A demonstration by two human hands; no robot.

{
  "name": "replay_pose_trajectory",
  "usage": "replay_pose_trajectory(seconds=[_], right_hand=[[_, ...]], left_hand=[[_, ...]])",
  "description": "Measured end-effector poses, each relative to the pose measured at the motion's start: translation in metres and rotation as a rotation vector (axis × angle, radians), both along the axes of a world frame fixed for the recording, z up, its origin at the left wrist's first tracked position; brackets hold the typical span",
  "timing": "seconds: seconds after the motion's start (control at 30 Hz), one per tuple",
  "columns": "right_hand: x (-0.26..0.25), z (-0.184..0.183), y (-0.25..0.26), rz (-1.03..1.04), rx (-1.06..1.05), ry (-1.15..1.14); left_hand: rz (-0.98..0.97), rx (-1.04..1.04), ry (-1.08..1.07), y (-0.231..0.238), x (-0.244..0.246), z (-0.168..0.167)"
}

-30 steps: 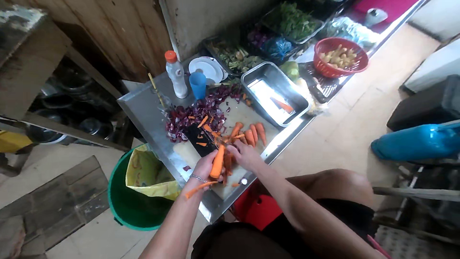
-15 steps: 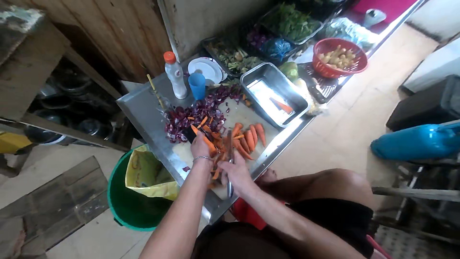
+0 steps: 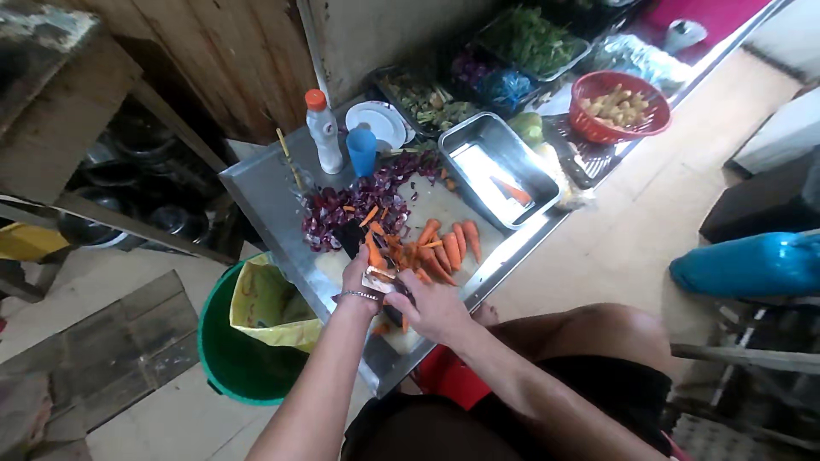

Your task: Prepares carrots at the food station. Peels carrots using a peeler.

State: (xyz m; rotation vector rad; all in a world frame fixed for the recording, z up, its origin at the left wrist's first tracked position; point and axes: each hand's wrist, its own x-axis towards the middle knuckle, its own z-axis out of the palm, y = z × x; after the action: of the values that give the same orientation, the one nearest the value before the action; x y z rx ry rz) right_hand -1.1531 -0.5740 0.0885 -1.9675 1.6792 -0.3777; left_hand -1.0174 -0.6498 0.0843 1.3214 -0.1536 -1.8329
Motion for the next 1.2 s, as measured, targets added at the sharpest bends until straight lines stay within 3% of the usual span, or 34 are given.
replay_pose_trajectory(seconds=[0.13, 0.4, 0.63, 0.8, 0.97, 1.2], right_hand=[[-0.02, -0.009, -0.013, 0.146, 0.025, -0.029], [-0.026, -0.027, -0.027, 0.144, 0.077, -0.087], [-0.049, -0.057, -0.055, -0.192, 0.278, -0.097], [-0.042, -0.032, -0.048, -0.376, 0.487, -0.112], [-0.035, -0.021, -0.041, -0.326, 0.492, -0.206], [-0.017, -0.011, -0.03, 0.027, 0.273, 0.085]], left_hand=[[-0.102, 0.054, -0.043, 0.006, 0.004, -0.006], [-0.204, 0.059, -0.085, 0.012, 0.015, -0.002], [-0.352, 0.066, -0.056, 0.036, 0.015, 0.01], [-0.361, 0.052, -0.127, 0.033, 0.023, -0.001], [-0.326, 0.097, -0.188, 0.031, 0.023, -0.008], [-0.326, 0.113, -0.247, 0.033, 0.017, 0.0]])
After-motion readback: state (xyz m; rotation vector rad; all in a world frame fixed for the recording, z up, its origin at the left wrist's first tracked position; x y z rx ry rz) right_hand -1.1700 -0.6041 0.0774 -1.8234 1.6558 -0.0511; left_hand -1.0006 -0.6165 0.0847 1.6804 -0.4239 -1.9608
